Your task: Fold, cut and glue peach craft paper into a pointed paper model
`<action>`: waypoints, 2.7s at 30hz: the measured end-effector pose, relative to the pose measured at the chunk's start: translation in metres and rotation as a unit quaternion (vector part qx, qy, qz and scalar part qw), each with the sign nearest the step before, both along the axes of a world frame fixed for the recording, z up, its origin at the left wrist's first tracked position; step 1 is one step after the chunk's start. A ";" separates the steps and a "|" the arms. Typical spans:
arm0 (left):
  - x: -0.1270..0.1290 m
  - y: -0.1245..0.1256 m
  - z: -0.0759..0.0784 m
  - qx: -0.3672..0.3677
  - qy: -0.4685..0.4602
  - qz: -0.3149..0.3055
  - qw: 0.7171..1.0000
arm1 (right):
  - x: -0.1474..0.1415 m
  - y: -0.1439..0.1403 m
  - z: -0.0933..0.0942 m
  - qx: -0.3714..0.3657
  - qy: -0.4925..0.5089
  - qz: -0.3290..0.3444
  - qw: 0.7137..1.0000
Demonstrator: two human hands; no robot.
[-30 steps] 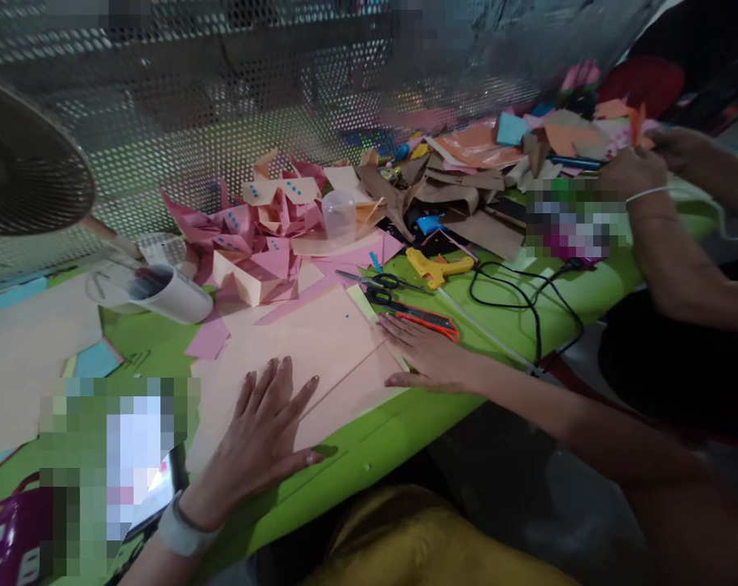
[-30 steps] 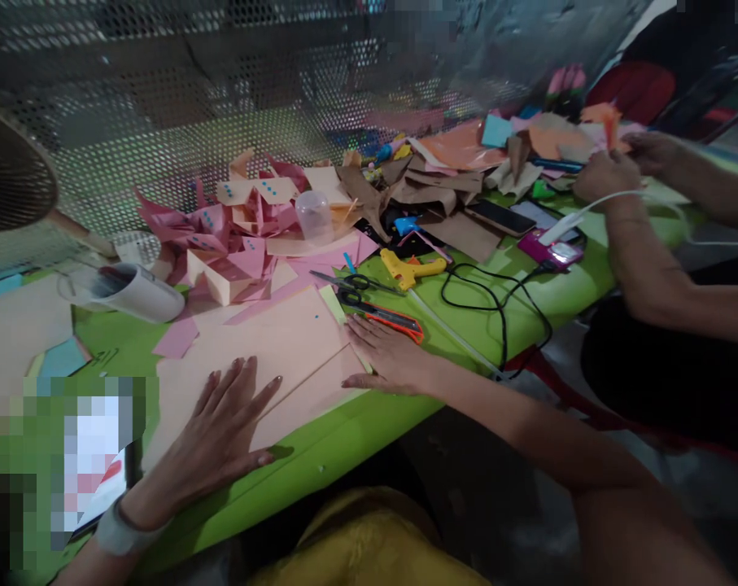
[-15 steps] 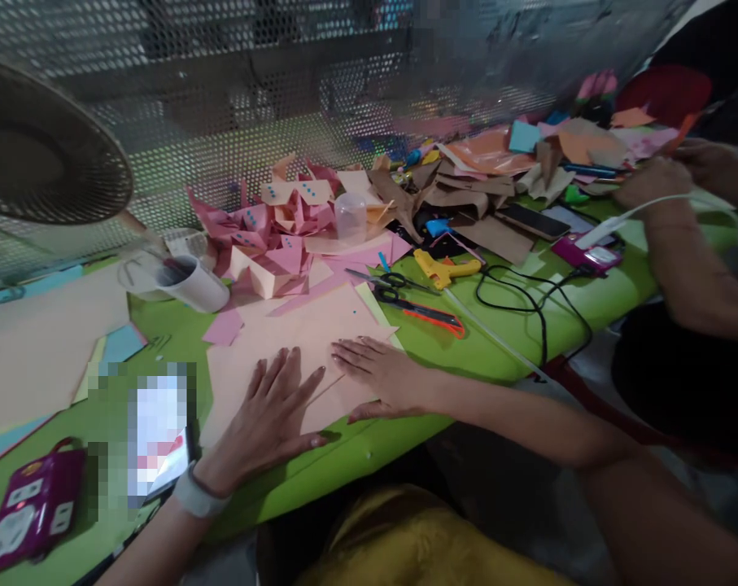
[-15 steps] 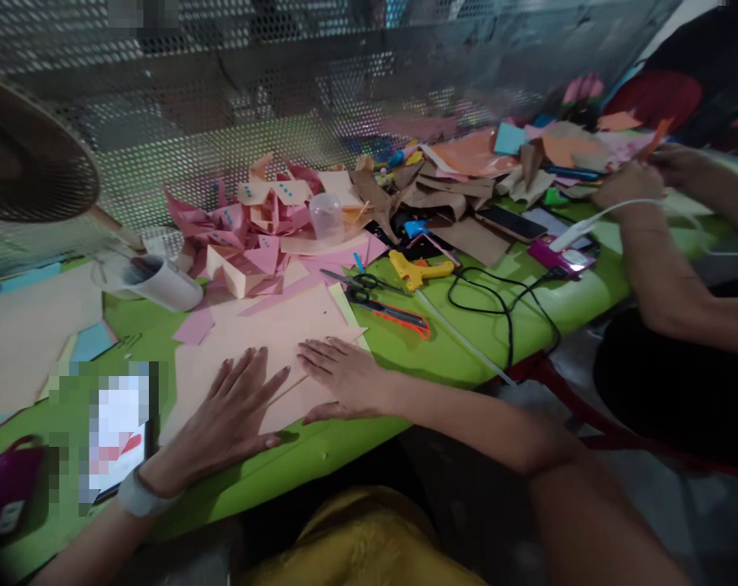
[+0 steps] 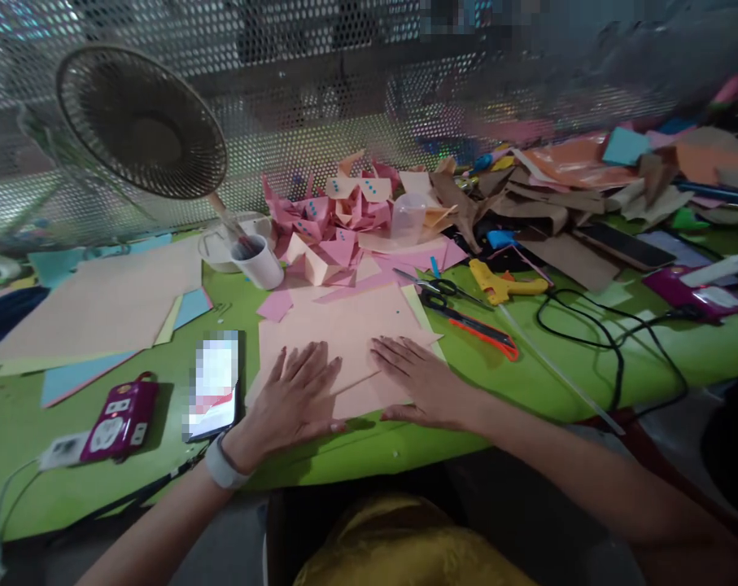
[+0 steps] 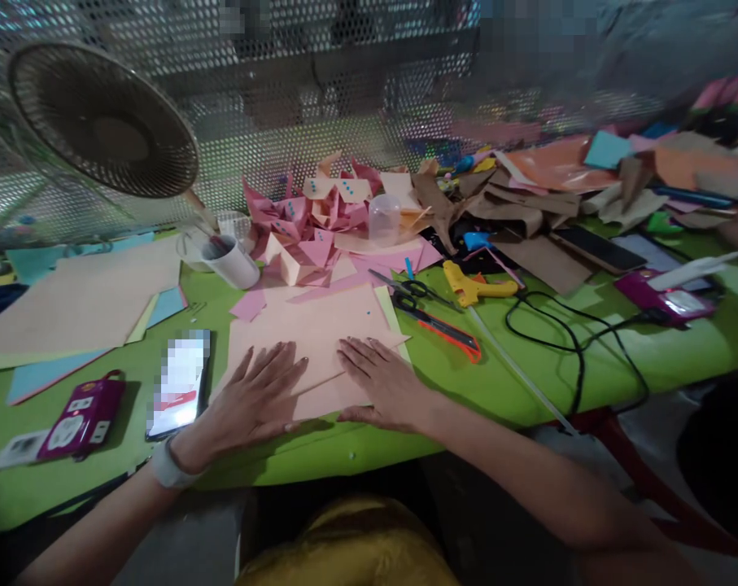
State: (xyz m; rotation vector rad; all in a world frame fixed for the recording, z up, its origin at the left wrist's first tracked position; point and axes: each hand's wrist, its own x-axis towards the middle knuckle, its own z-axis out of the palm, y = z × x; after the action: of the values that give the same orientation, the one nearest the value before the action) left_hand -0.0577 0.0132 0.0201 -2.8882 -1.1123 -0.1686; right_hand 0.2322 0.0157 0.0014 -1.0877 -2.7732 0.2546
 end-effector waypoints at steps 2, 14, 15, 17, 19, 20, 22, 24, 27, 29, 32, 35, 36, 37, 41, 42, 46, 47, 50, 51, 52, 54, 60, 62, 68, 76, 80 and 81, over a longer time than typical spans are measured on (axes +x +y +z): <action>0.017 -0.005 0.006 0.007 -0.001 0.007 1.000 | 0.000 0.000 -0.001 0.004 -0.002 0.001 1.000; 0.073 -0.024 -0.018 -0.034 -0.021 0.014 0.999 | 0.000 0.000 -0.003 0.019 0.006 0.010 1.000; 0.066 -0.026 -0.018 -0.032 -0.018 0.010 0.999 | 0.000 0.000 -0.002 0.019 0.005 0.011 1.000; 0.051 -0.029 -0.015 -0.029 -0.016 0.003 0.999 | 0.001 0.001 -0.002 0.016 0.003 0.012 1.000; 0.035 -0.032 -0.010 -0.031 -0.014 -0.005 0.999 | 0.001 0.002 -0.001 0.011 -0.002 0.012 1.000; 0.027 -0.034 -0.007 -0.033 -0.012 -0.008 0.999 | 0.001 0.002 -0.001 0.008 -0.004 0.012 1.000; 0.013 -0.037 -0.002 -0.038 -0.010 -0.013 0.999 | 0.001 0.002 -0.001 0.004 -0.006 0.011 1.000; 0.003 -0.039 0.002 -0.042 -0.005 -0.016 0.999 | 0.001 0.002 -0.001 0.000 -0.006 0.012 1.000; -0.003 -0.038 0.003 -0.043 -0.002 -0.014 0.999 | 0.003 0.004 -0.001 -0.002 -0.009 0.012 1.000; -0.001 -0.033 0.002 -0.040 -0.003 -0.017 0.999 | 0.005 0.007 -0.002 0.002 -0.012 0.007 1.000; 0.003 -0.023 -0.001 -0.038 -0.006 -0.024 0.999 | 0.007 0.012 -0.003 0.000 -0.015 -0.005 1.000; 0.003 -0.018 -0.001 -0.045 -0.005 -0.024 0.999 | 0.008 0.015 -0.004 -0.012 -0.018 -0.008 1.000; 0.002 -0.019 -0.001 -0.046 -0.005 -0.024 0.999 | 0.009 0.015 -0.004 -0.015 -0.018 -0.007 1.000; -0.001 -0.021 -0.001 -0.048 -0.006 -0.023 0.999 | 0.008 0.014 -0.003 -0.018 -0.018 -0.007 1.000; -0.019 -0.032 0.002 -0.054 -0.005 -0.015 0.998 | 0.009 0.015 0.000 -0.023 -0.020 -0.001 1.000; -0.024 -0.033 0.002 -0.057 -0.003 -0.012 0.998 | 0.009 0.017 0.002 -0.018 -0.023 0.004 1.000; -0.039 -0.027 0.010 -0.092 -0.021 0.004 0.996 | 0.010 0.030 0.003 0.046 -0.024 0.031 0.998; -0.040 -0.023 0.014 -0.102 -0.040 0.015 0.994 | 0.009 0.034 0.002 0.070 -0.020 0.034 0.997; -0.038 -0.013 0.028 -0.123 -0.136 0.062 0.981 | 0.008 0.040 -0.004 0.145 -0.030 0.057 0.987; -0.035 -0.012 0.033 -0.129 -0.174 0.076 0.973 | 0.008 0.041 -0.005 0.168 -0.039 0.072 0.982; -0.031 -0.013 0.037 -0.135 -0.211 0.086 0.964 | 0.007 0.042 -0.006 0.190 -0.049 0.089 0.977; -0.022 -0.019 0.045 -0.153 -0.288 0.102 0.940 | 0.007 0.043 -0.005 0.225 -0.062 0.119 0.965; 0.013 -0.036 0.049 -0.391 -0.432 0.191 0.790 | 0.009 0.047 0.020 0.308 -0.024 0.085 0.947; 0.023 -0.030 0.048 -0.511 -0.513 0.243 0.645 | 0.005 0.041 0.028 0.347 0.002 0.081 0.934; 0.041 -0.002 0.039 -0.539 -0.687 0.290 0.392 | -0.011 0.009 0.028 0.396 0.041 0.132 0.908; 0.029 0.012 0.060 -0.380 -0.807 0.260 0.370 | 0.001 -0.007 0.040 0.328 0.156 0.106 0.926; 0.017 0.032 0.078 -0.291 -0.868 0.200 0.349 | 0.002 -0.013 0.037 0.209 0.203 0.087 0.953; 0.018 0.037 0.076 -0.293 -0.872 0.192 0.343 | 0.002 -0.013 0.034 0.170 0.193 0.070 0.964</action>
State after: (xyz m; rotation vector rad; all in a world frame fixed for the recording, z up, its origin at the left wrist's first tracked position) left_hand -0.0397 0.0501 0.0963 -1.1043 -1.7774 -3.8136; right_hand 0.2342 0.0027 0.0351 -0.6748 -2.4237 -0.0009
